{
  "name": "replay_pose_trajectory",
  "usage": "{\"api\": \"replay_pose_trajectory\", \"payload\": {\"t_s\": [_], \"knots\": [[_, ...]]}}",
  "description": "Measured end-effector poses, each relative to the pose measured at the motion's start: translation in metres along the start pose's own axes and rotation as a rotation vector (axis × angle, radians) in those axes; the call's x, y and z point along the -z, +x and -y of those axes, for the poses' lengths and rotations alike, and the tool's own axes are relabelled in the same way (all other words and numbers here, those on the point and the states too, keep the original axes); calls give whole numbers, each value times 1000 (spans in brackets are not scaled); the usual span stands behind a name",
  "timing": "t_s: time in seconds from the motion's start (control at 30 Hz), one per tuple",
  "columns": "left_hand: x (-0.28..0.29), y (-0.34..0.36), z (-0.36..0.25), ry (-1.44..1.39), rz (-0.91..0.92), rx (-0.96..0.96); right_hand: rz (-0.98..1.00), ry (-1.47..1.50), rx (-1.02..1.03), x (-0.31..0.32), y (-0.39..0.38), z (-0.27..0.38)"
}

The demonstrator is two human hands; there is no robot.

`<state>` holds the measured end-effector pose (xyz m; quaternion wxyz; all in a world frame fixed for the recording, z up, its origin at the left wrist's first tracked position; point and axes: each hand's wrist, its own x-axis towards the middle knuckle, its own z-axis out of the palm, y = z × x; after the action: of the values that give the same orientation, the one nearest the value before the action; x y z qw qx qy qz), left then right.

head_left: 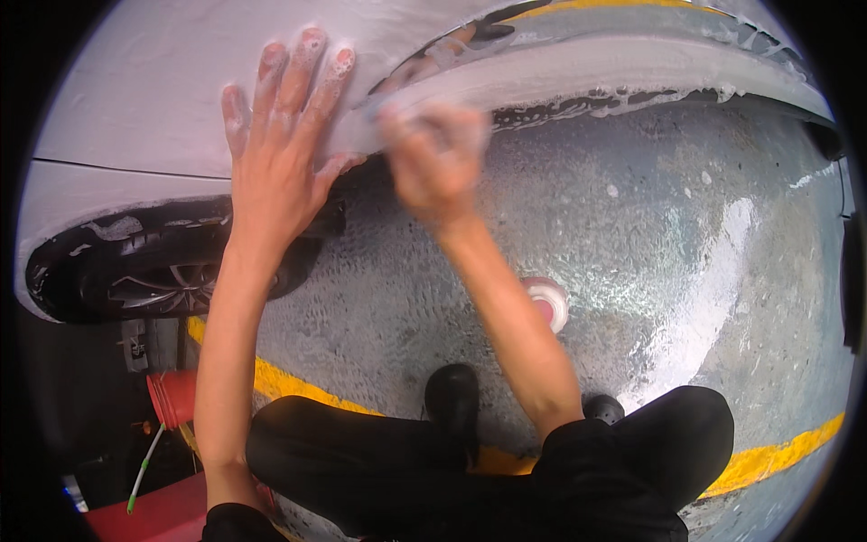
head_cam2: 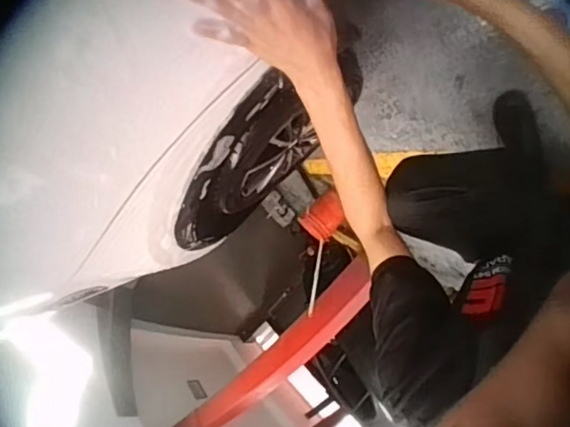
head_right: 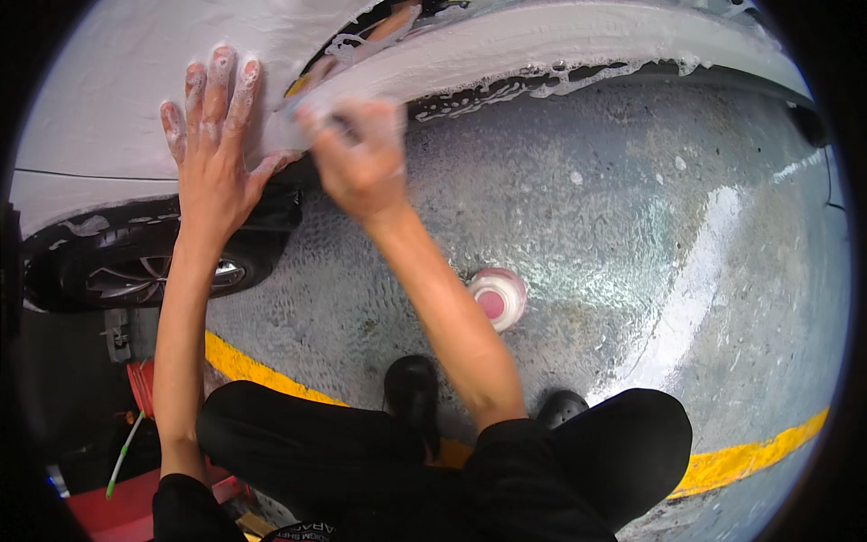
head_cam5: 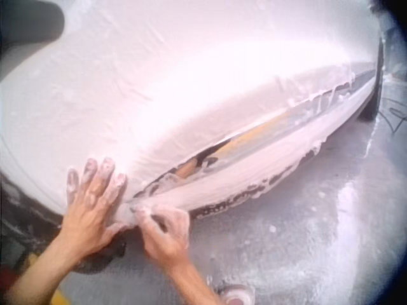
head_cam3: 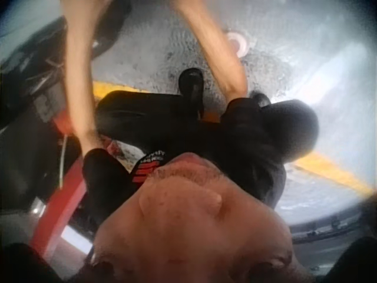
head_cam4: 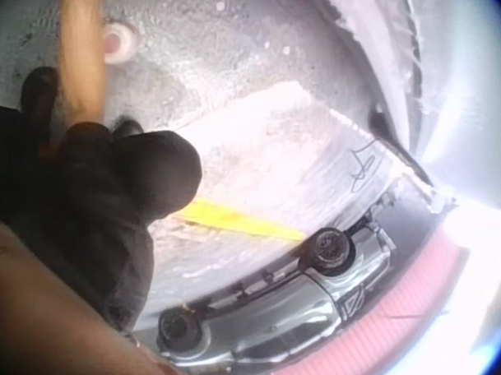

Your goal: The person scrubs the side of a white car with a soapy sponge. They repeatedly apply soap from a bottle to the sponge and scrub the car's body panels, including the door and lower trim, in a garage setting.

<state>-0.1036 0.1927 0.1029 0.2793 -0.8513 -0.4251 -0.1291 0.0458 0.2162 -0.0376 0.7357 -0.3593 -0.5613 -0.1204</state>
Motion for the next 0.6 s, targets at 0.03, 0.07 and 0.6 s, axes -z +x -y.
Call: {"api": "replay_pose_trajectory", "payload": {"t_s": [0.03, 0.07, 0.6], "knots": [[1, 1, 0, 14, 23, -7, 81, 122, 47, -10, -5, 6], [2, 4, 0, 27, 46, -15, 9, 48, 10, -9, -7, -2], [0, -39, 30, 126, 67, 4, 71, -27, 127, -12, -8, 0]]}}
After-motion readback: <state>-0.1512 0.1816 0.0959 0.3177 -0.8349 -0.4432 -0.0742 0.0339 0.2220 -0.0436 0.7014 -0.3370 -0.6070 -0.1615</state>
